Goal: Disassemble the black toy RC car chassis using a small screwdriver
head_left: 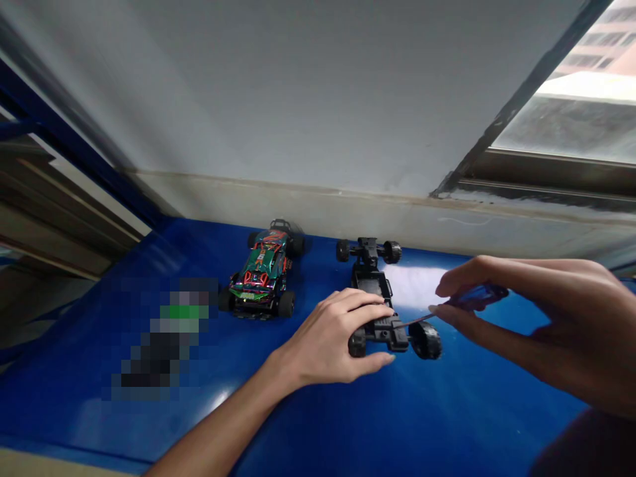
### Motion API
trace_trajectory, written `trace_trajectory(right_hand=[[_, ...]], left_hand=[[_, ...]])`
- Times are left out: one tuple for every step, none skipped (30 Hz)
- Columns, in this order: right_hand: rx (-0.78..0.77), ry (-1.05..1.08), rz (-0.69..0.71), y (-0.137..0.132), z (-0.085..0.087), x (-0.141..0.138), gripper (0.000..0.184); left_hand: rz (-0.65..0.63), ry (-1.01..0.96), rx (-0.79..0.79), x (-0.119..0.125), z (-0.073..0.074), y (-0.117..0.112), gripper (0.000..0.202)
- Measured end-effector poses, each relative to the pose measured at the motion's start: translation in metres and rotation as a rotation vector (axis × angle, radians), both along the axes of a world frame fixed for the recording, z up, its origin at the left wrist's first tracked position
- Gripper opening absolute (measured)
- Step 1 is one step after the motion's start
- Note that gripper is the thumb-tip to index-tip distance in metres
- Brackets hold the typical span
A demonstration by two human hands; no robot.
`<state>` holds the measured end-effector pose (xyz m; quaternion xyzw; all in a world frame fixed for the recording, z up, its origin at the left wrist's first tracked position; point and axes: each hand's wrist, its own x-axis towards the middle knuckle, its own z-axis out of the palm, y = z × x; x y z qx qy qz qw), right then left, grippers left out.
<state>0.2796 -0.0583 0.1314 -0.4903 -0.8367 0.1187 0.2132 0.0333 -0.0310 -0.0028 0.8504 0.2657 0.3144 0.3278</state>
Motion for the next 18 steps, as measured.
trace_trajectory(right_hand=[[-0.002,0.005,-0.006,-0.002,0.0,-0.001,0.017],[0.002,0.009,-0.003,-0.003,0.001,-0.002,0.017],[0.011,0.012,0.009,-0.003,0.001,-0.004,0.018],[0.013,0.008,0.029,-0.003,0.001,-0.007,0.019],[0.005,-0.001,0.054,-0.002,0.001,-0.009,0.018],[-0.008,-0.005,0.079,-0.001,0.001,-0.012,0.018],[-0.023,-0.006,0.097,0.0,0.001,-0.015,0.018],[-0.032,-0.003,0.108,0.001,0.001,-0.017,0.018],[-0.039,-0.004,0.112,0.002,0.001,-0.018,0.018],[-0.035,-0.007,0.111,0.003,0.001,-0.019,0.018],[-0.024,-0.009,0.105,0.003,0.001,-0.019,0.018],[-0.013,-0.014,0.099,0.003,0.001,-0.019,0.018],[-0.003,-0.019,0.096,0.002,0.002,-0.018,0.018],[0.004,-0.021,0.093,0.002,0.002,-0.018,0.018],[0.008,-0.02,0.089,0.001,0.002,-0.017,0.017],[0.01,-0.016,0.087,0.001,0.003,-0.017,0.017],[0.005,-0.01,0.084,0.001,0.003,-0.017,0.017],[-0.001,0.0,0.086,0.001,0.003,-0.017,0.016]], left_hand=[[-0.001,0.004,0.009,0.0,-0.002,0.001,0.051],[-0.006,0.001,0.01,-0.002,-0.002,0.002,0.047],[-0.014,-0.006,0.006,-0.004,-0.001,0.003,0.044],[-0.022,-0.01,0.003,-0.006,0.0,0.004,0.041],[-0.031,-0.011,0.004,-0.008,0.002,0.005,0.04],[-0.036,-0.009,0.012,-0.009,0.004,0.006,0.04],[-0.034,-0.005,0.027,-0.01,0.005,0.006,0.042],[-0.028,-0.002,0.048,-0.01,0.004,0.005,0.046],[-0.019,-0.002,0.074,-0.009,0.003,0.004,0.05],[-0.007,-0.003,0.099,-0.007,0.001,0.003,0.054],[0.01,-0.006,0.121,-0.005,-0.002,0.002,0.056],[0.031,-0.011,0.135,-0.003,-0.006,0.001,0.056],[0.054,-0.017,0.142,-0.001,-0.009,0.0,0.055],[0.076,-0.027,0.139,0.001,-0.012,0.0,0.053],[0.09,-0.037,0.127,0.002,-0.015,0.0,0.051],[0.097,-0.042,0.107,0.002,-0.016,0.0,0.05],[0.096,-0.045,0.087,0.002,-0.016,0.001,0.05],[0.093,-0.043,0.066,0.001,-0.016,0.002,0.049]])
